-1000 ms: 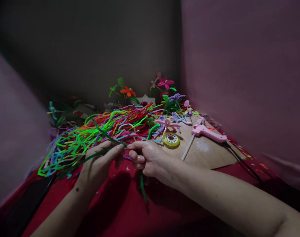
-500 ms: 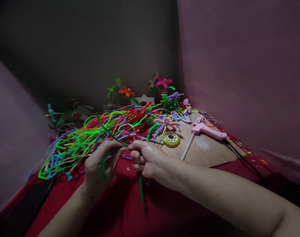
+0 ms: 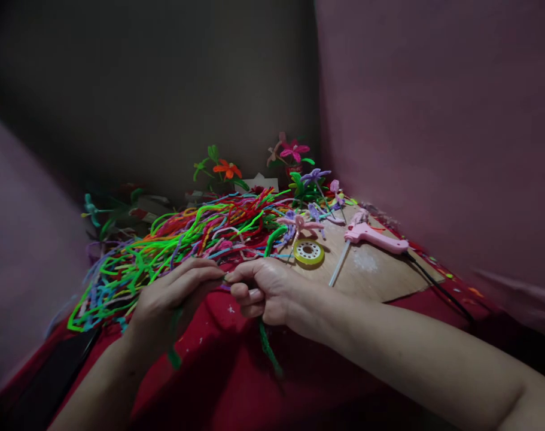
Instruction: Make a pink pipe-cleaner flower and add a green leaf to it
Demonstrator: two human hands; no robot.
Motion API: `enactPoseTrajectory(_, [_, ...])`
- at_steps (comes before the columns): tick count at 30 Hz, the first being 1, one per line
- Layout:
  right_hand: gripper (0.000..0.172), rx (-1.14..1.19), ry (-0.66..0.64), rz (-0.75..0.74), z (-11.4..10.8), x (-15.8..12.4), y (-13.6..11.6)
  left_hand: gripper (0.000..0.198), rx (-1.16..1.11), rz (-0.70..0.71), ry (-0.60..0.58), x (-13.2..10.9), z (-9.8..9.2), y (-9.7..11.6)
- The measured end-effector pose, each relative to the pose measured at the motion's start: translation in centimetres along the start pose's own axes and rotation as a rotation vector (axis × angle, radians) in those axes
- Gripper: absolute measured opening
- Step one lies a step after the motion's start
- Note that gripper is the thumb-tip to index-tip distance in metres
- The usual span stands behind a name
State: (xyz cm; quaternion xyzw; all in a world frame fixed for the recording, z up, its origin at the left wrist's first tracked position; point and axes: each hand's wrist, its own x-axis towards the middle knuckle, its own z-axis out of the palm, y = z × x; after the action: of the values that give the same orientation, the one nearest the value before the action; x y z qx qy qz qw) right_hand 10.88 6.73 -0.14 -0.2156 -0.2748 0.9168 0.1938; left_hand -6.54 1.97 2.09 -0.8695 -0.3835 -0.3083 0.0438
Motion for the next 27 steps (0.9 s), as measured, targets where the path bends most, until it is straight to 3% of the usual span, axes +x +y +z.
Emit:
enactPoseTrajectory(7, [0.016, -0.080, 0.009, 0.024, 1.1, -1.2, 0.0, 0.009, -0.318, -0.246, -0.090, 0.5, -1.9, 1.1])
enactPoseTrajectory(16, [0.017, -0.036, -0.067, 0.059, 1.2, -1.6, 0.2, 0.007, -0.488, -0.357, -0.087, 0.5, -2.0, 1.5])
enactPoseTrajectory(22, [0.016, -0.069, -0.056, 0.075, 1.3, -1.7, 0.5, 0.009, -0.396, -0.321, -0.065, 0.5, -2.2, 1.9])
enactPoseTrajectory(27, [0.014, -0.206, 0.028, -0.051, 2.4, -2.1, 0.8, 0.014, -0.191, -0.233, -0.096, 0.7, -3.0, 2.8])
